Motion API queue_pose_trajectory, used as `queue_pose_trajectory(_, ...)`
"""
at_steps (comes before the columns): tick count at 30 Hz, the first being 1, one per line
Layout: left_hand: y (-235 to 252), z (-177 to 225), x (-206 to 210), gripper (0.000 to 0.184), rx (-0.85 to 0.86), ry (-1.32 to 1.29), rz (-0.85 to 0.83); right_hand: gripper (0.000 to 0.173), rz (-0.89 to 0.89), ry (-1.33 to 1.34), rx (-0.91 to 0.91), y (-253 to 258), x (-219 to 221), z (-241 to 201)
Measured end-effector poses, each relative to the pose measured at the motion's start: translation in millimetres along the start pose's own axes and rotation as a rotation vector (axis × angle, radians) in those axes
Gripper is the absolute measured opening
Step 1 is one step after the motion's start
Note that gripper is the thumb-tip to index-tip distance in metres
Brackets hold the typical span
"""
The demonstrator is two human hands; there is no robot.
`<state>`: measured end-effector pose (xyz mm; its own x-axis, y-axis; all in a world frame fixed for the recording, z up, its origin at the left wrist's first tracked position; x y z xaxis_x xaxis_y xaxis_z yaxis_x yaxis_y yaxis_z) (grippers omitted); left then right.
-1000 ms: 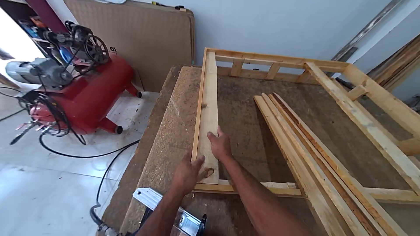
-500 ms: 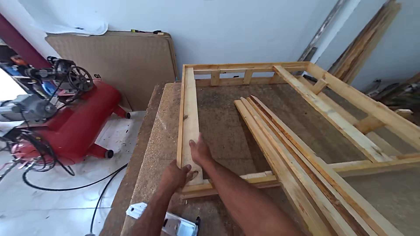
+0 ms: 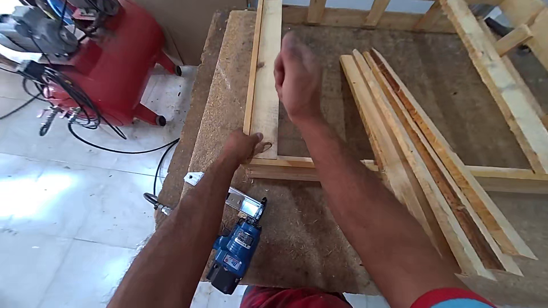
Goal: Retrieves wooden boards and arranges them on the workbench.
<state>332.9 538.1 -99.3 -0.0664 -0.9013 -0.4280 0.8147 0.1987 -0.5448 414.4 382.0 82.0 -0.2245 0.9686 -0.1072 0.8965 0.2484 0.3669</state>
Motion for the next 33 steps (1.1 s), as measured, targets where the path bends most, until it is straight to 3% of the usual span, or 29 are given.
queue_pose_trajectory(2, -0.1, 0.5, -0.7, 0.05, -0.002, 0.001, -0.001, 0.057, 0.034, 0.338, -0.05, -1.9, 4.1, 5.5)
queue_pose_trajectory(3, 0.0, 1.4, -1.0, 0.051, -0.002, 0.001, -0.003, 0.059, 0.046, 0.403, -0.027, -9.9, 10.6, 28.4)
queue_pose_trajectory(6, 4.9, 1.7, -0.6, 0.049, -0.006, -0.002, -0.005, 0.058, 0.053, 0.325, 0.116, -44.1, 40.7, 118.2)
queue_pose_trajectory(9, 4.0, 0.5, -0.5, 0.046, -0.011, -0.034, -0.011, 0.063, -0.029, 0.149, 0.253, -45.3, 54.4, 141.1)
queue_pose_trajectory(12, -12.3, 7.2, -5.3, 0.039, -0.006, -0.048, 0.013, 0.054, 0.009, 0.102, 0.258, -48.6, 56.9, 129.8)
queue_pose_trajectory(14, -28.1, 18.2, 1.3, 0.031, 0.033, 0.004, 0.048, 0.041, -0.001, 0.0, 0.325, -71.2, 42.5, 98.5)
queue_pose_trajectory(17, -26.2, 24.2, -2.6, 0.039, 0.112, 0.175, 0.112, 0.025, -0.234, -0.103, 0.307, -138.3, 26.4, 23.0)
queue_pose_trajectory(19, -25.7, 26.7, -7.9, 0.051, 0.102, 0.235, 0.208, 0.02, -0.422, -0.098, 0.075, -194.9, 10.3, -20.1)
queue_pose_trajectory(22, -45.7, 41.9, -12.2, 0.055, 0.282, 0.353, 0.421, 0.019, -0.342, -0.338, -0.138, -258.2, -80.7, -74.1)
queue_pose_trajectory(24, -70.2, 52.8, -2.4, 0.054, 0.571, 0.519, 0.554, 0.025, -0.114, -0.611, -0.042, -280.3, -171.7, -86.9)
queue_pose_trajectory(26, -99.2, 61.3, 31.8, 0.05, 0.836, 0.575, 0.542, 0.034, 0.142, -0.907, 0.205, -295.2, -265.6, -87.3)
queue_pose_trajectory(28, -127.4, 59.7, 89.9, 0.044, 0.826, 0.458, 0.343, 0.049, 0.255, -1.046, 0.529, -309.0, -343.9, -74.1)
queue_pose_trajectory(30, -148.1, 53.5, 165.0, 0.042, 0.628, 0.176, -0.011, 0.068, 0.232, -0.959, 0.812, -320.7, -398.1, -42.0)
queue_pose_trajectory(33, -176.8, 45.1, 278.0, 0.059, 0.367, -0.362, -0.515, 0.093, 0.04, -0.681, 0.981, -324.0, -420.7, 9.6)
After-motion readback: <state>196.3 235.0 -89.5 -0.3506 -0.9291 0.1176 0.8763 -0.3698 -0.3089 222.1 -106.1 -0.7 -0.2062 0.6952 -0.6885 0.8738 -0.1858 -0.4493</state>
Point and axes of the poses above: each hand's wrist, its own y-axis towards the middle knuckle, its own x-axis out of the palm, z = x × y, the point moved 8 cm from there along y, towards the middle knuckle, and after that the axes turned 7 degrees about -z, right-handed, at the moved point
